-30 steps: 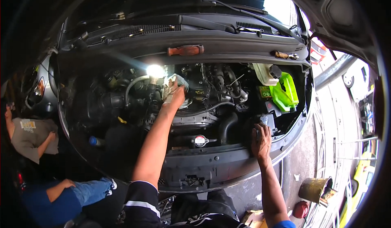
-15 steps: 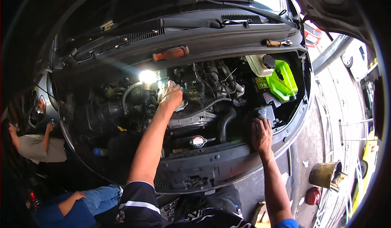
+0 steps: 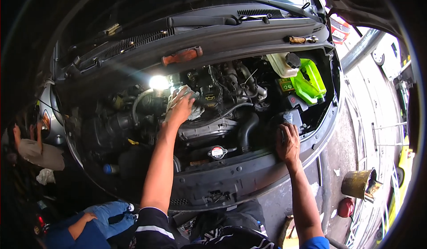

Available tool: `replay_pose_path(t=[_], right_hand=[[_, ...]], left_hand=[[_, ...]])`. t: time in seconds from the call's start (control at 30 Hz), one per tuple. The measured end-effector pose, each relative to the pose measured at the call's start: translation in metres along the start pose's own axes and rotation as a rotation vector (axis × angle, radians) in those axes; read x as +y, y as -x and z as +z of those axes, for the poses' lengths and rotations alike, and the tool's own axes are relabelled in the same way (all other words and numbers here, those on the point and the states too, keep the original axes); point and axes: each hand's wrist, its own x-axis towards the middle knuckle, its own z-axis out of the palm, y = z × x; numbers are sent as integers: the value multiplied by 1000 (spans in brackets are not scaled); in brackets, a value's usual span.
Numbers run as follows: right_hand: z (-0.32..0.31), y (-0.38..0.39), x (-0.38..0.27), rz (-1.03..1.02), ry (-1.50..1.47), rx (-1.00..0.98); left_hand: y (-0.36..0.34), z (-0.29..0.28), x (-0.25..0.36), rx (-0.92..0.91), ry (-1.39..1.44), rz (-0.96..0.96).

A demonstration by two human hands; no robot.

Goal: The mechanic is removing and inspecting fuel injectors from a car engine.

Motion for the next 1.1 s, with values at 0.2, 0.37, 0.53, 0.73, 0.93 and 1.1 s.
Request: replay_pose_path(t=[0.2, 0.37, 0.53, 0.73, 0.93, 1.1], right_hand=[[-2, -3, -4, -71, 15, 36], [-1, 0, -3, -31, 38, 15], [3, 0, -2, -50, 29, 31], [2, -1, -3, -54, 47, 13], [3, 0, -3, -22, 39, -11], [3, 1, -2, -24, 81, -15]], left_hand=[[2, 8, 4, -103, -211, 19], [16, -14, -7, 263, -78, -244], [40, -40, -34, 327, -149, -507], [46, -50, -42, 175, -59, -576], [-1, -68, -44, 459, -8, -540], [-13, -60, -35, 476, 70, -600]])
